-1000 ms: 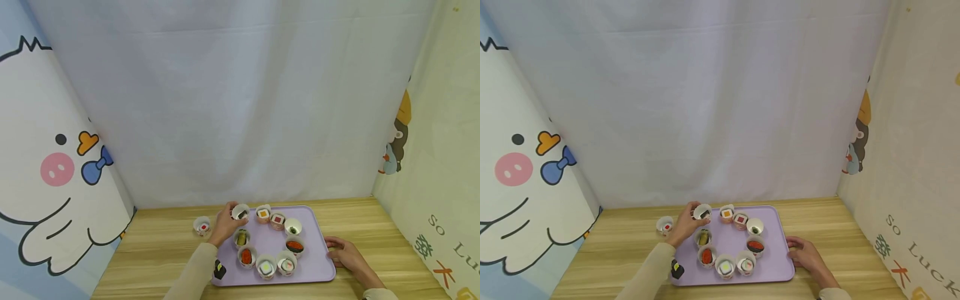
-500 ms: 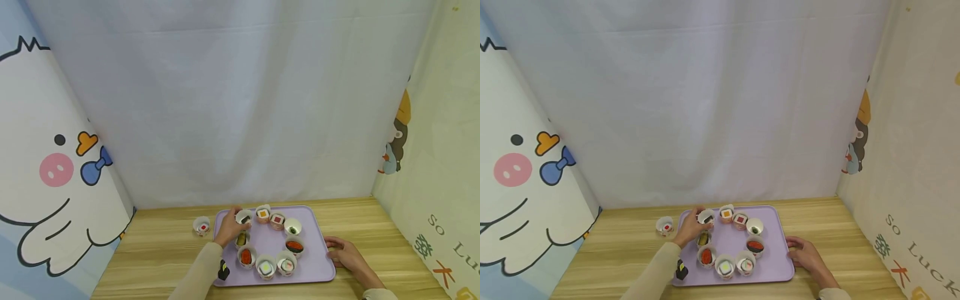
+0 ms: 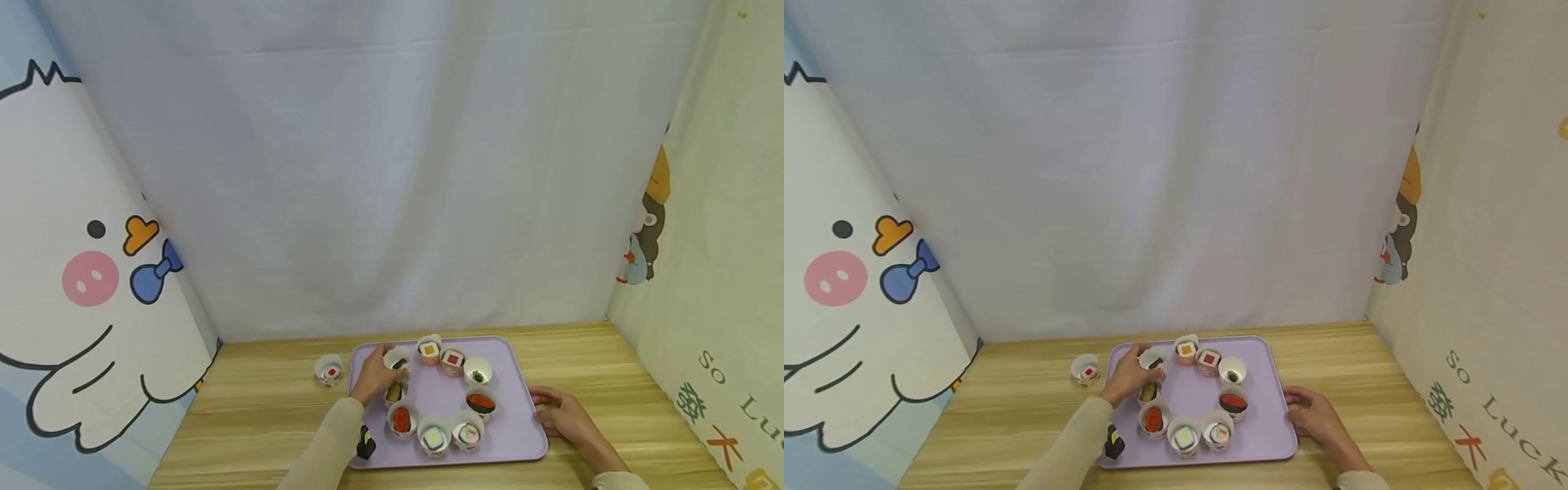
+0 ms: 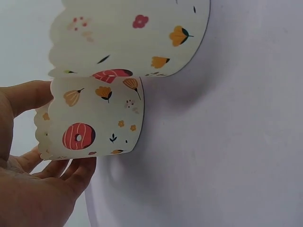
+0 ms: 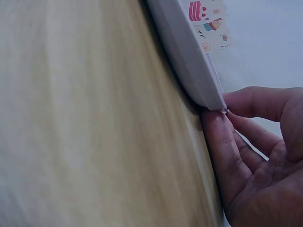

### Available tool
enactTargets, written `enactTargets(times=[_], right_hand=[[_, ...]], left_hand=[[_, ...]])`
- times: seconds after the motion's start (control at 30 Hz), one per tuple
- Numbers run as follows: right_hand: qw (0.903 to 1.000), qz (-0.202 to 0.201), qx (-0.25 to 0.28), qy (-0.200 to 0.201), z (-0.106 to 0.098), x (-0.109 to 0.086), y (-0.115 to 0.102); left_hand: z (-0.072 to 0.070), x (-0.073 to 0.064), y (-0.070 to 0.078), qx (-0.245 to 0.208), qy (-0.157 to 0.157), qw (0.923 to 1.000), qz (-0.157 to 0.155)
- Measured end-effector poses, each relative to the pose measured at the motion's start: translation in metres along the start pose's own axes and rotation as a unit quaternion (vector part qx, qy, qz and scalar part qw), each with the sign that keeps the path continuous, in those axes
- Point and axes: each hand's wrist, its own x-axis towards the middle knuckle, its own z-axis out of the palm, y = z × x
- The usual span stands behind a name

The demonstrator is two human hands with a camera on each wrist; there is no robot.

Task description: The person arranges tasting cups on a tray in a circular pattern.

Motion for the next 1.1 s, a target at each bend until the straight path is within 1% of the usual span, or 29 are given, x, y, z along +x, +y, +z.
enactTargets(times=[0.33,0.47,0.6,0.83,0.97,1.1], right_hand=[[1.0,-0.001,0.002,-0.003,-0.001,-0.001,-0.002],[1.0,-0.001,-0.003,-0.003,-0.002,0.0,0.0],[0.9999,0.001,-0.007,-0.008,-0.002,0.001,0.002],[1.0,0.002,-0.004,0.0,0.0,-0.001,0.0],[1.0,0.005,0.0,0.006,0.0,-0.001,-0.001],[1.0,-0.003,0.002,0.002,-0.001,0.0,-0.001]], left_hand=[[-0.001,-0.002,-0.001,0.025,-0.014,0.9992,-0.027],[-0.002,-0.005,0.0,0.024,-0.021,0.9993,-0.023],[-0.003,-0.007,-0.001,0.011,-0.021,0.9996,-0.013],[-0.005,-0.008,-0.004,-0.01,-0.002,0.9999,-0.012],[-0.011,-0.011,-0.004,-0.018,0.012,0.9997,0.009],[-0.018,-0.016,-0.004,-0.019,0.024,0.9993,0.022]])
